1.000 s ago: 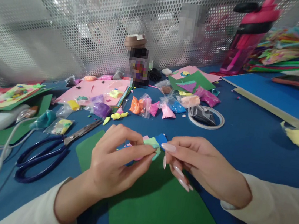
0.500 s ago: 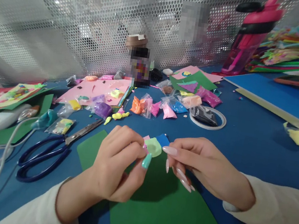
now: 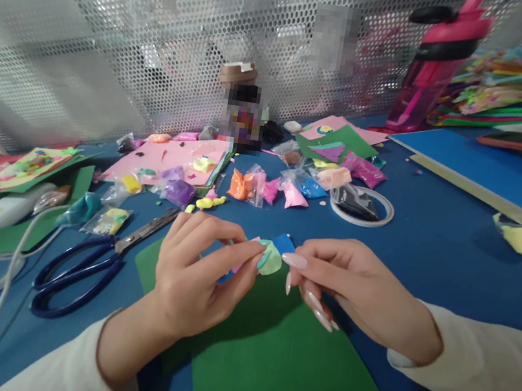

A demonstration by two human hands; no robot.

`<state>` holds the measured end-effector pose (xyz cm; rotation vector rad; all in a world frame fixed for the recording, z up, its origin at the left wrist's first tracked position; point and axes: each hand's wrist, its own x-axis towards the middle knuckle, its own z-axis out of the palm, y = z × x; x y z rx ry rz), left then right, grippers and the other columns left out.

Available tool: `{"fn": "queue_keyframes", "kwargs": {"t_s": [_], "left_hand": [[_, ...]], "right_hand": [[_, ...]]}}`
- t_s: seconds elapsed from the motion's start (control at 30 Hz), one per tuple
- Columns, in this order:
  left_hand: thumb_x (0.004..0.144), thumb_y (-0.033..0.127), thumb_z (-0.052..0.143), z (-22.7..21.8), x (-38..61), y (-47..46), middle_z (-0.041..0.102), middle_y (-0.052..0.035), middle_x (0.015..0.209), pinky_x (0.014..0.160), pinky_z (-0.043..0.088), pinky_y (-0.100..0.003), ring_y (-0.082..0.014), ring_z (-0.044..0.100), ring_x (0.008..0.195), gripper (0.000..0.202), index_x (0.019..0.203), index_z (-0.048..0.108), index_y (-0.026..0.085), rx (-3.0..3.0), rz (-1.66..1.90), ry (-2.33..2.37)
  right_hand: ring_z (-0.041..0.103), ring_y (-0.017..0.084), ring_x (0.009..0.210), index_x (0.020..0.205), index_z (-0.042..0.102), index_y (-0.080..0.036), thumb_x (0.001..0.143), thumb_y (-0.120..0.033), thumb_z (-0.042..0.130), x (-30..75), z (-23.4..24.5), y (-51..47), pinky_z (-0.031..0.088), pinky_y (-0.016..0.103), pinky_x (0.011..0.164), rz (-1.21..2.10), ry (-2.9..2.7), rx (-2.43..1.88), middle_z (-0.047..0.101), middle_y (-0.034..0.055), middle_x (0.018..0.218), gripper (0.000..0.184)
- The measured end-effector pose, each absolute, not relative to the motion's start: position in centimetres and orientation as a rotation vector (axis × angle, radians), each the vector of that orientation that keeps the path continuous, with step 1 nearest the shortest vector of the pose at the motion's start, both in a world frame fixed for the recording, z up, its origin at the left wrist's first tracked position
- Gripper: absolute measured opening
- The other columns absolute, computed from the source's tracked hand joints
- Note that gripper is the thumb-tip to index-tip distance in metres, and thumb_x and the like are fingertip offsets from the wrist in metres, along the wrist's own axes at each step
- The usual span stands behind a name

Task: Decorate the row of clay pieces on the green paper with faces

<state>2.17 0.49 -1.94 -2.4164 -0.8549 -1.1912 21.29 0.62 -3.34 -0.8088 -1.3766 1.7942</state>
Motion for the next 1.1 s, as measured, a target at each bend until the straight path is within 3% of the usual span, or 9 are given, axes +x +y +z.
{"fn": "queue_keyframes", "kwargs": {"t_s": [0.33,0.67,1.1], "left_hand": [[0.071,0.019,0.070,-2.00,2.28,0.46,0.058,0.0004,0.066,0.056,0.034,-0.028,-0.0098,0.050,0.058,0.006,0.070,0.064,0.020,-2.332,-1.252,-0.906],[0.070,0.013,0.067,-1.88,2.33,0.41,0.059,-0.0005,0.068,0.058,0.035,-0.029,-0.0105,0.051,0.058,0.007,0.073,0.064,0.019,-2.400,-1.213,-0.865],[0.070,0.008,0.066,-1.93,2.42,0.40,0.060,-0.0005,0.069,0.059,0.035,-0.030,-0.0102,0.051,0.060,0.013,0.075,0.064,0.019,-2.410,-1.219,-0.855]], "right_hand": [[0.040,0.004,0.033,0.064,0.060,-0.013,0.075,-0.038,0.062,21.23,-2.89,0.56,0.032,0.015,0.033,1.693,-1.443,-0.918,0.045,-0.0048,0.039,0.028],[0.040,0.004,0.033,0.067,0.059,-0.014,0.081,-0.039,0.055,21.28,-3.13,0.59,0.032,0.016,0.032,1.715,-1.415,-0.909,0.045,-0.0052,0.041,0.029],[0.040,0.004,0.033,0.066,0.059,-0.013,0.078,-0.040,0.057,21.33,-3.05,0.68,0.031,0.016,0.032,1.729,-1.409,-0.892,0.045,-0.0048,0.041,0.029]]}}
